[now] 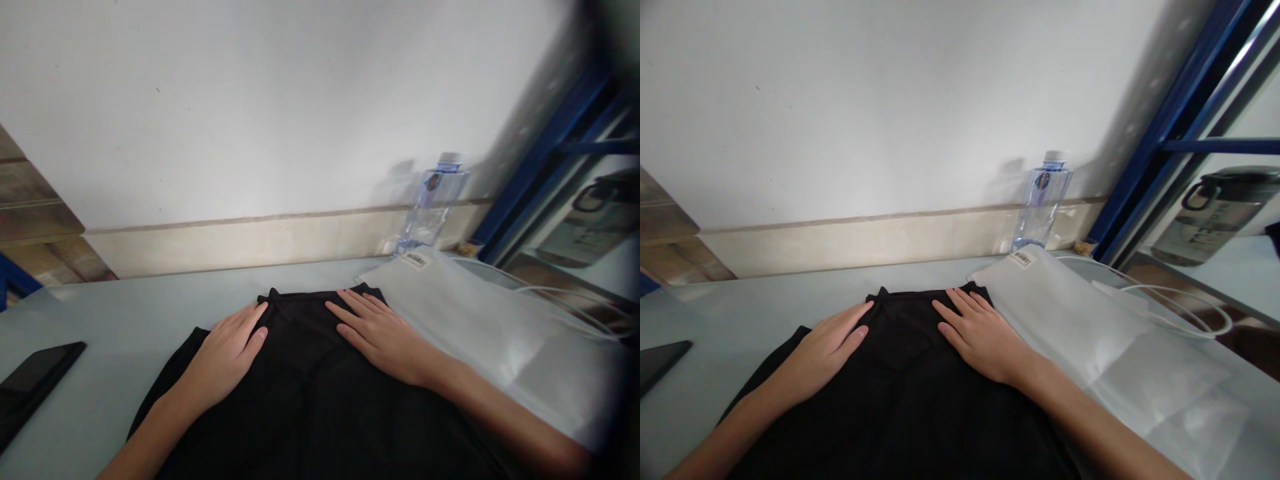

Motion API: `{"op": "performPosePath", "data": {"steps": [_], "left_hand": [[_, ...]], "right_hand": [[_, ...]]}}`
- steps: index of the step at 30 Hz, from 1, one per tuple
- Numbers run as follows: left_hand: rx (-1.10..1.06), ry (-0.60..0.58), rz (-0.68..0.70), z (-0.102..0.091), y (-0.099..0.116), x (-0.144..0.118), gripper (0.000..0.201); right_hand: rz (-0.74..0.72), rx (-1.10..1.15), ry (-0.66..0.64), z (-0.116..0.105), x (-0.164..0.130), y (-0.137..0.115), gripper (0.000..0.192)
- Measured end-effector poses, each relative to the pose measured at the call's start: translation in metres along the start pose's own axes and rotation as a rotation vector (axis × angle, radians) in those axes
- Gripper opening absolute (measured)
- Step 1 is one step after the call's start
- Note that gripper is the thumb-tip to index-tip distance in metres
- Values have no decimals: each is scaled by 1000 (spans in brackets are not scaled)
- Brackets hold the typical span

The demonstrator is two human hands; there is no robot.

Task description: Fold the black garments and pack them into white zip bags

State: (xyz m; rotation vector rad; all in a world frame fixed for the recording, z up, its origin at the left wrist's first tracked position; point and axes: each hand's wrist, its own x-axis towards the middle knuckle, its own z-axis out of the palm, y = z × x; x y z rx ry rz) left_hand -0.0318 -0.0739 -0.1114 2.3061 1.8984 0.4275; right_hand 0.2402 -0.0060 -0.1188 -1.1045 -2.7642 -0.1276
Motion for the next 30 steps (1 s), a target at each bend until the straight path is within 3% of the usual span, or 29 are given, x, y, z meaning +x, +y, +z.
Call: {"op": "performPosePath", "data": {"steps": [10, 15, 17, 22, 26, 30], "left_hand": [[-11, -29, 6, 0, -1, -5, 46], [-73, 180, 40, -4, -1, -6, 28], [-98, 273, 65, -8, 0, -7, 20], [-90, 335, 247, -15, 4, -9, 18], [-93, 312, 339, -13, 5, -10, 16], [-84, 279, 372, -11, 3, -11, 13]], "right_hand": [[12, 60, -42, -3, -3, 1, 48], [11, 104, -48, -2, -3, 3, 47], [5, 169, 8, -6, -4, 1, 42], [0, 626, 148, -28, -4, -15, 24], [63, 1112, 5, -41, -8, -32, 19], [108, 1356, -130, -41, -12, -42, 22]]}}
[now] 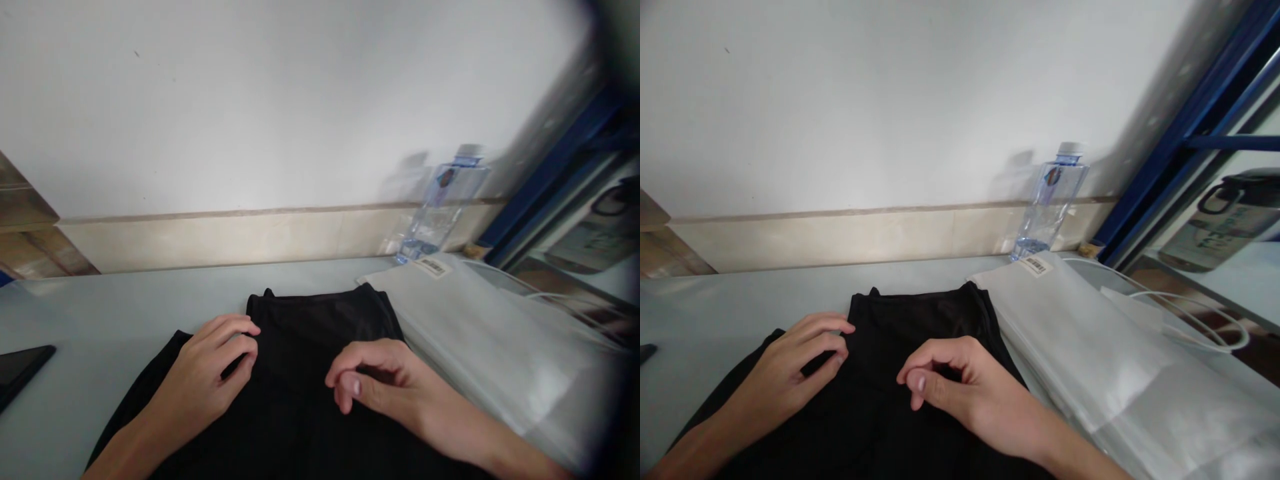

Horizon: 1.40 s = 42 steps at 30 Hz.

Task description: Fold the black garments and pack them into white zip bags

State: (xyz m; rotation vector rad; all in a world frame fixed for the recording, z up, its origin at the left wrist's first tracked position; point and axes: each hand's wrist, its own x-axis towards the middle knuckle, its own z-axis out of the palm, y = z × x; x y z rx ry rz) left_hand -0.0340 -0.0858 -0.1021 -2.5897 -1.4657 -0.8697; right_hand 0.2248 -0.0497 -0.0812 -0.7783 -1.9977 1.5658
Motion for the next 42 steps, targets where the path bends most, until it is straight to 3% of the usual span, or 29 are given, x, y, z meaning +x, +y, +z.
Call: {"op": "performPosePath", "data": {"steps": [6, 19, 31, 42], "left_hand": [[25, -7, 27, 1, -4, -4, 11], [29, -24, 13, 0, -3, -2, 9], [-5, -54, -16, 1, -4, -3, 10], [-81, -42, -26, 0, 1, -1, 9]], "right_hand": [[43, 182, -20, 5, -2, 1, 18], [18, 14, -96, 7, -5, -6, 27], [47, -7, -128, 6, -2, 0, 35], [78, 19, -153, 1, 2, 3, 28]]}}
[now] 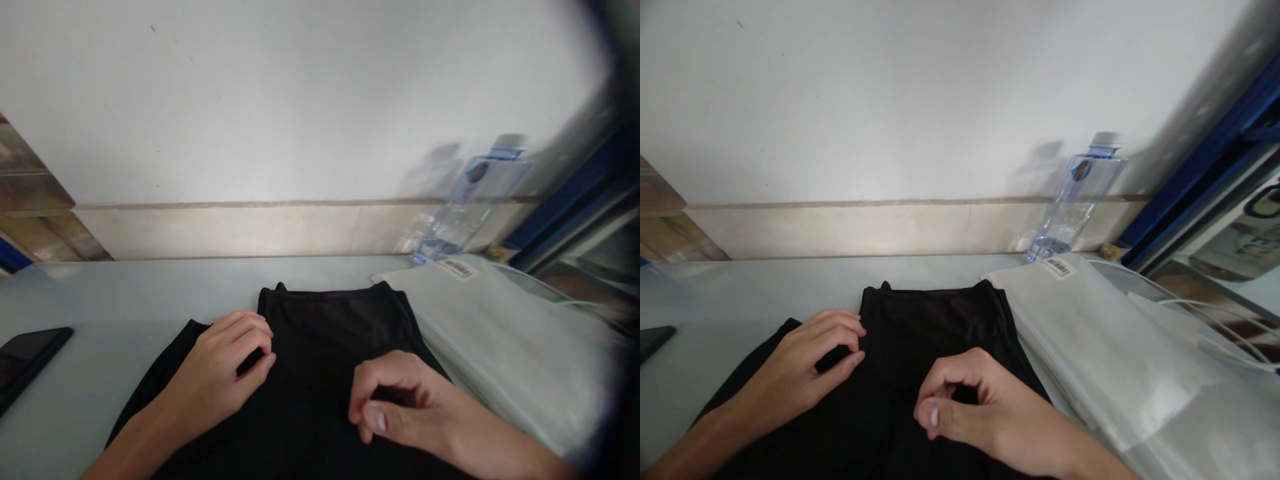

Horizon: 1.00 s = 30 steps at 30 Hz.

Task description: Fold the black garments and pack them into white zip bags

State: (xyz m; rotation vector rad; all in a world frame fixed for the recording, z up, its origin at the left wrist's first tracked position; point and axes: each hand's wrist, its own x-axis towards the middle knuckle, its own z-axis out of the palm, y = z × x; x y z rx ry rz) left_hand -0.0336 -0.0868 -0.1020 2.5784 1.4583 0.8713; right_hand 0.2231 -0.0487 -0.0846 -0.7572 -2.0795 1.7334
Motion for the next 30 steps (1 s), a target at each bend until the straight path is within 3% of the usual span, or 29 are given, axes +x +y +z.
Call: {"op": "performPosePath", "data": {"steps": [16, 22, 30], "left_hand": [[0, -115, -46, 1, -3, -2, 13], [14, -111, -33, 3, -5, -2, 12], [19, -107, -13, 5, -8, -5, 10]], "right_hand": [[-23, 19, 4, 1, 0, 1, 44], [-110, 25, -28, 1, 0, -3, 62], [-113, 45, -43, 2, 0, -3, 63]]}}
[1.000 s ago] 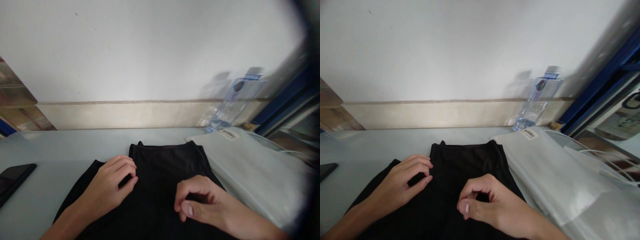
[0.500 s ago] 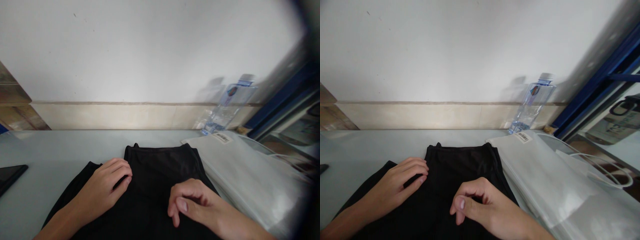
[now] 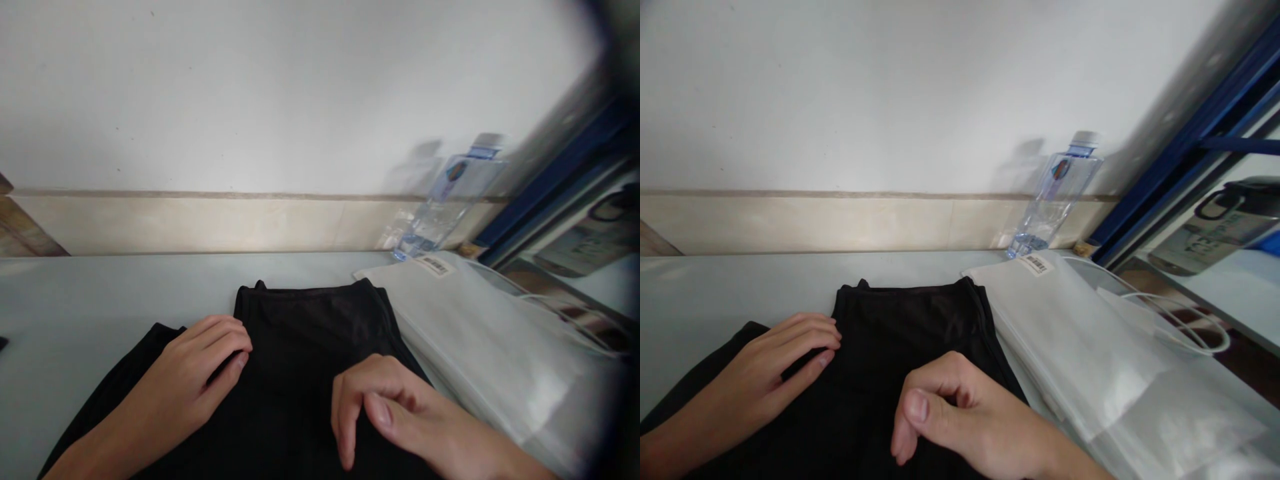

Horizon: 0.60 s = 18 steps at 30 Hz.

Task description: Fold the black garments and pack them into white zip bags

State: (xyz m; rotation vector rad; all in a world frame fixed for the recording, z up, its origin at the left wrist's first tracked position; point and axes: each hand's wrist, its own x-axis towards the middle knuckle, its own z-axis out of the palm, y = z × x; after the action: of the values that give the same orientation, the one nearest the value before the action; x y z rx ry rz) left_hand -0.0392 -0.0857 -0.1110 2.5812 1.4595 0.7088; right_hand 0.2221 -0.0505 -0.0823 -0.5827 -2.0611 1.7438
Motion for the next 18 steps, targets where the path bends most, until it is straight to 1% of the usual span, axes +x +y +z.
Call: {"op": "performPosePath", "data": {"steps": [4, 10, 16, 18], "left_hand": [[10, -12, 3, 1, -1, 0, 10], [37, 19, 11, 1, -2, 1, 12], [52, 42, -44, 2, -1, -3, 18], [55, 49, -84, 3, -2, -3, 21]], "right_hand": [[4, 8, -5, -1, -1, 1, 63], [7, 9, -8, -1, -1, 1, 64], [22, -15, -6, 1, -1, 1, 65], [12, -24, -12, 1, -1, 0, 65]]}}
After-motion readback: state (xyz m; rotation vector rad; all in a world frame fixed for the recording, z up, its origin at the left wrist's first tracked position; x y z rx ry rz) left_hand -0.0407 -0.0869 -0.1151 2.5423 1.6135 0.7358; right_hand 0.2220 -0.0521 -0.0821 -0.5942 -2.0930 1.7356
